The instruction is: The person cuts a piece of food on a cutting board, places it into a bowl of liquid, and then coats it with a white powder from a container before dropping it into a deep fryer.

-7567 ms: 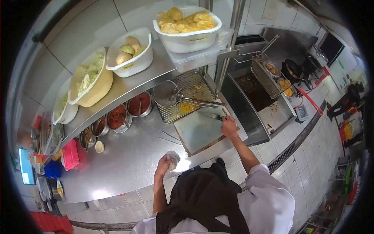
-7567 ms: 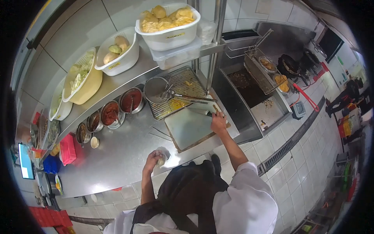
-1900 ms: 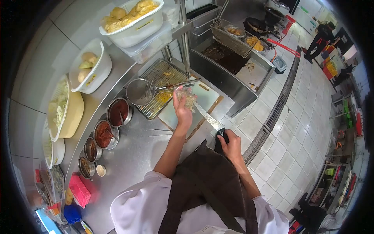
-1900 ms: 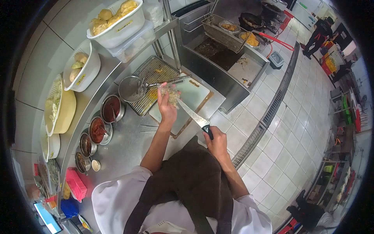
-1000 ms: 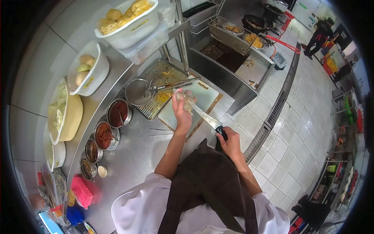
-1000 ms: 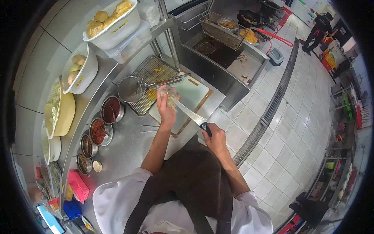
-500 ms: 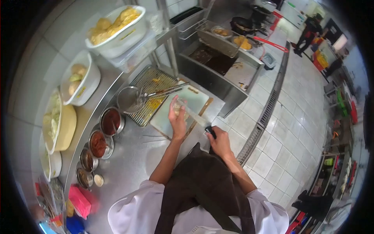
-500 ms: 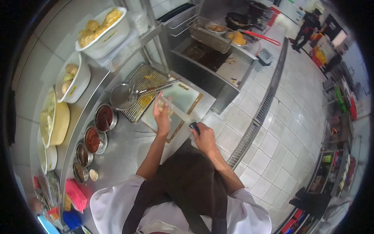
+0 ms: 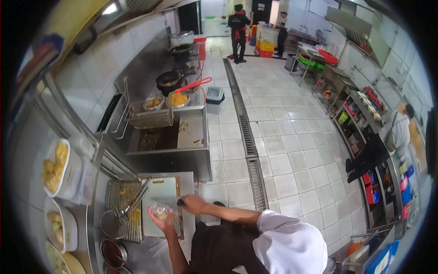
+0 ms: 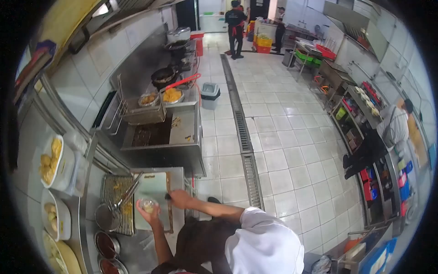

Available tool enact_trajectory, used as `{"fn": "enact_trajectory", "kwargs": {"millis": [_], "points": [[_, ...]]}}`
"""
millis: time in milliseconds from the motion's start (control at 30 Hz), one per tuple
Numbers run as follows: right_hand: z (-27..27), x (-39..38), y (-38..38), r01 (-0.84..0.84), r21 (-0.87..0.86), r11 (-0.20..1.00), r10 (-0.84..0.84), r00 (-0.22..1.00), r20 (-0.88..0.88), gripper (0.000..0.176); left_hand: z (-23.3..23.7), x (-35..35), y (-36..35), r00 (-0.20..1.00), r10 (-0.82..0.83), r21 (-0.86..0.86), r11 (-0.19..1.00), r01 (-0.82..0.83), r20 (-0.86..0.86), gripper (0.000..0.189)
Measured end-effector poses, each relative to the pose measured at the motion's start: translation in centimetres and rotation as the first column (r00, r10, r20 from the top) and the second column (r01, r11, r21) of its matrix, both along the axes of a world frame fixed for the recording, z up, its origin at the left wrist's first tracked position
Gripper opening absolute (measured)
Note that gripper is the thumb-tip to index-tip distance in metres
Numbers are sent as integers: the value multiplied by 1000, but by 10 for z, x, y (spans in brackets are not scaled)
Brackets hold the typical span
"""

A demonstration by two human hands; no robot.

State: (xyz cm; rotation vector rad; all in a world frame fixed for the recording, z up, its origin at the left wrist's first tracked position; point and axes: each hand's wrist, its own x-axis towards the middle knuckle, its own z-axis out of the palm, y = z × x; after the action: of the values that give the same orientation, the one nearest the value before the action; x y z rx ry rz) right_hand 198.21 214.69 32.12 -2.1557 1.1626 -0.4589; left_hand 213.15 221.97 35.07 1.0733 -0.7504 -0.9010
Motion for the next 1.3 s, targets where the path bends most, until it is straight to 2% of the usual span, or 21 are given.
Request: {"fn": "enact_trajectory", "kwargs": {"millis": [100, 167, 300, 367, 500, 567, 600, 633, 667, 700, 733, 767, 800, 833, 900, 933, 967, 1033, 1167, 1233, 1300], "points": [[-36, 14, 7, -86, -28, 996, 83, 994, -72, 29, 8, 1, 9, 999, -7, 6, 1000, 6, 33, 82], [-49, 25, 10, -183, 53, 982, 189, 972, -142, 29, 4, 4, 14, 998, -8, 25, 1000, 7, 56, 85], [-72, 41, 1, -240, 51, 969, 244, 964, -102, 31, -1, 5, 21, 995, -78, 12, 997, 78, 60, 86], [-84, 47, -5, -230, -99, 968, 234, 972, 34, 22, -6, 8, 24, 986, -155, 100, 984, 149, 64, 80], [-84, 51, -13, -113, -292, 950, 133, 990, 51, 22, -24, 13, 21, 988, -146, 81, 987, 142, 42, 68], [-74, 45, -12, -134, 112, 985, 90, 938, 335, 27, -34, 14, 19, 994, -104, 162, 982, 102, 9, 56], [-70, 40, -10, -230, 347, 909, 13, 848, 529, 37, -36, 10, 16, 995, -97, 72, 993, 95, 26, 40], [-68, 34, -4, -231, 342, 911, 15, 847, 532, 37, -37, 6, 16, 995, -98, 68, 993, 96, 30, 40], [-52, 25, 10, -390, 653, 650, -250, 701, 668, 39, -26, -5, 15, 988, -154, 177, 973, 147, 22, 38], [-41, 18, 20, -590, 759, 275, -545, 555, 628, 42, -20, -13, 16, 978, -208, 285, 938, 197, 10, 35], [-44, 13, 27, -590, 757, 280, -546, 551, 631, 42, -31, -16, 15, 977, -213, 282, 938, 201, 12, 35], [-48, 10, 36, -632, 711, 309, -567, 477, 671, 38, -50, -19, 11, 926, -231, 260, 953, 154, 299, 33], [-49, 6, 42, -670, 660, 339, -585, 399, 706, 35, -54, -25, 10, 797, -223, 223, 968, 114, 561, 32], [-50, 0, 45, -669, 658, 346, -582, 397, 710, 35, -58, -32, 11, 796, -223, 216, 969, 119, 562, 32], [-35, -11, 56, -525, 763, 377, -708, 368, 603, 37, -40, -51, 18, 647, -166, 91, 985, 148, 744, 36], [-52, -11, 51, -458, 796, 396, -728, 372, 576, 35, -31, -56, 19, 522, -107, 22, 986, 168, 846, 38], [-57, -16, 48, -456, 794, 402, -727, 368, 580, 35, -31, -60, 18, 522, -106, 17, 985, 172, 846, 38], [-67, -26, 47, -463, 731, 501, -665, 335, 667, 26, -30, -63, 19, 422, -133, 66, 983, 169, 897, 42], [-62, -39, 50, -350, 753, 558, -695, 299, 654, 18, 0, -81, 18, 415, -217, 136, 967, 216, 884, 44], [-39, -45, 59, -103, 840, 533, -788, 299, 537, 20, 8, -85, 18, 361, -209, 104, 952, 289, 909, 42], [-27, -57, 70, -42, 838, 544, -787, 320, 528, 23, 2, -88, 11, 355, -202, 100, 953, 286, 913, 37]]}}
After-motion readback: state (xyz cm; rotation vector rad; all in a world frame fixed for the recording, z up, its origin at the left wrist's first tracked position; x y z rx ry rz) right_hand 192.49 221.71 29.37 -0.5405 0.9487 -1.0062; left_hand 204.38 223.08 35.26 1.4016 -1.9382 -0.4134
